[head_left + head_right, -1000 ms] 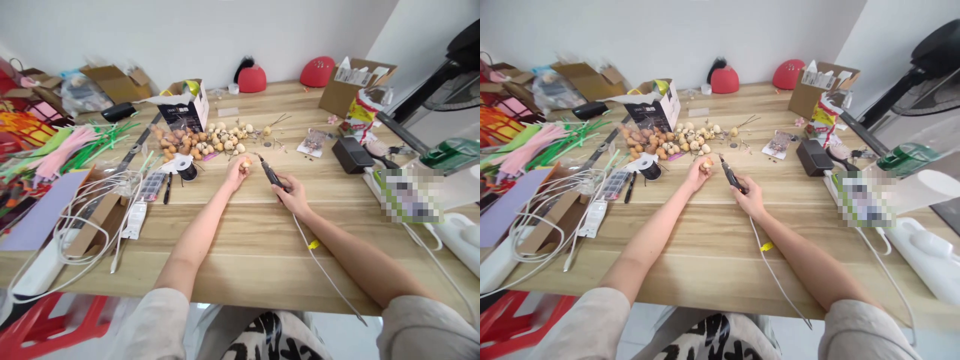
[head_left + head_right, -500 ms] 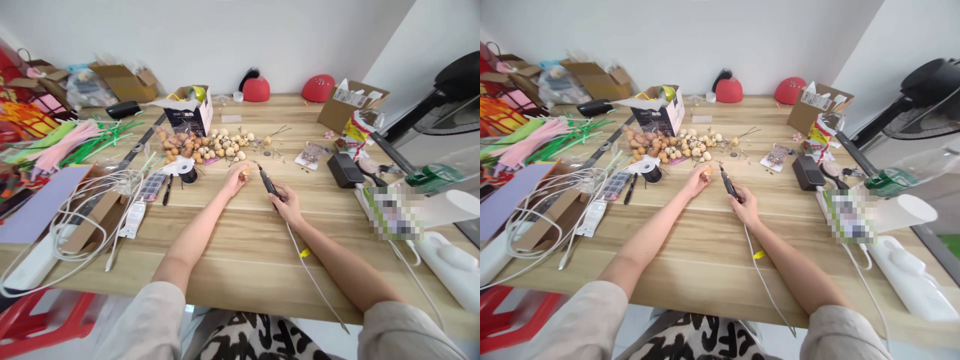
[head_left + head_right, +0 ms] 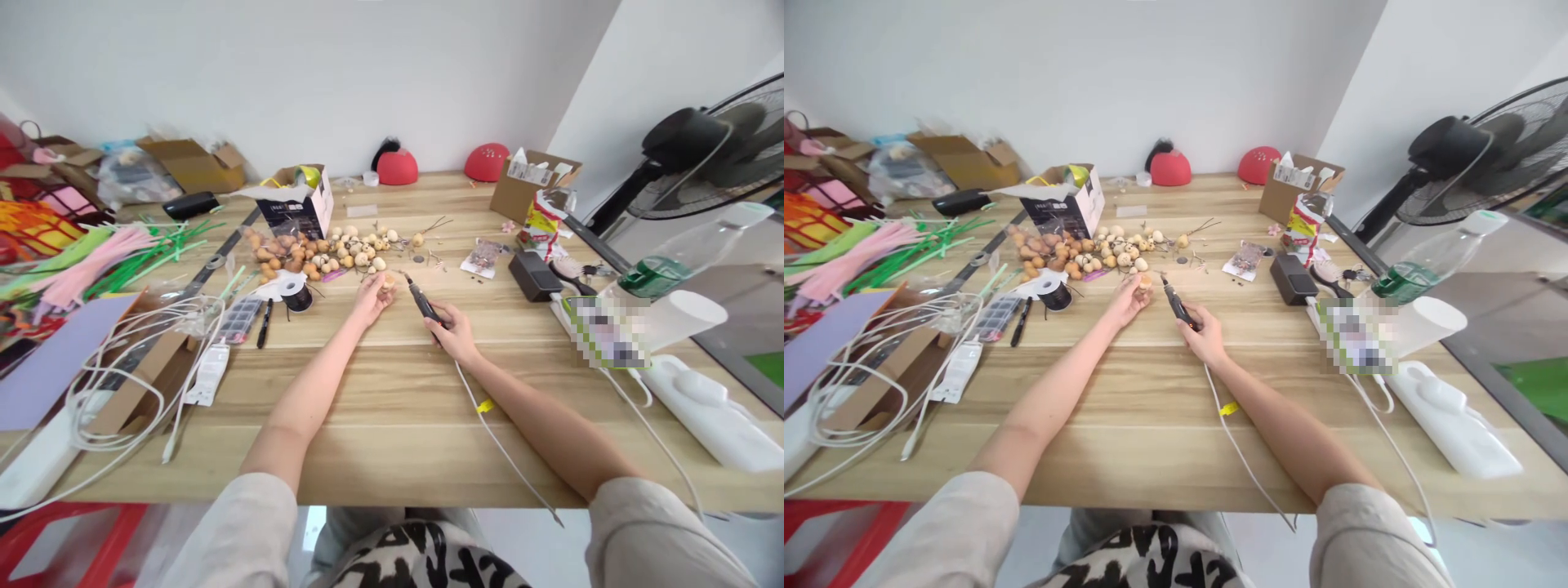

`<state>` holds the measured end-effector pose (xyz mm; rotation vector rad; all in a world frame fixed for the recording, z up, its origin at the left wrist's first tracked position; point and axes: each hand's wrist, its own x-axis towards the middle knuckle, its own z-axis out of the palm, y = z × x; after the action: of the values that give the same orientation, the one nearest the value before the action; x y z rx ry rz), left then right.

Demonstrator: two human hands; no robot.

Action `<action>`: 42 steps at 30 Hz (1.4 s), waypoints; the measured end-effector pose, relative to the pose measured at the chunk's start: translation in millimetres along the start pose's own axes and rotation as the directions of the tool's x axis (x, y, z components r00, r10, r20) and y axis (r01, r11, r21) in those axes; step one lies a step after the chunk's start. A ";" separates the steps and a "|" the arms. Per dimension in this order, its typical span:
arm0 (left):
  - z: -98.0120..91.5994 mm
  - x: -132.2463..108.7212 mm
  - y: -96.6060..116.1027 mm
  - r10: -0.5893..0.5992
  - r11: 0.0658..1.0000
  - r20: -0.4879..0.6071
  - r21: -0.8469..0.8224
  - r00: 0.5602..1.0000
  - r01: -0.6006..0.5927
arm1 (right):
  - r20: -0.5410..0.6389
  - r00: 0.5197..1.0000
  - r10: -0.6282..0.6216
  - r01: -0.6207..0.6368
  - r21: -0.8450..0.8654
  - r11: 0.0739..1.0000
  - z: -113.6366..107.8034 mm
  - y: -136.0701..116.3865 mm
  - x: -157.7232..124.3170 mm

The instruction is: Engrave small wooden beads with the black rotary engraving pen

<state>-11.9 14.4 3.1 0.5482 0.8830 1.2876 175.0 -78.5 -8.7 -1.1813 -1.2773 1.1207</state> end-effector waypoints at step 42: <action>-11.1 -2.9 4.9 -0.071 0.995 0.037 0.078 0.997 0.068 | -0.077 0.997 0.032 -0.032 0.010 0.999 8.3 -2.2 3.2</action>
<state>-23.9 11.3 1.4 0.5959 0.9136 1.1798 166.6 -75.4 -6.6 -1.2309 -1.1978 1.0926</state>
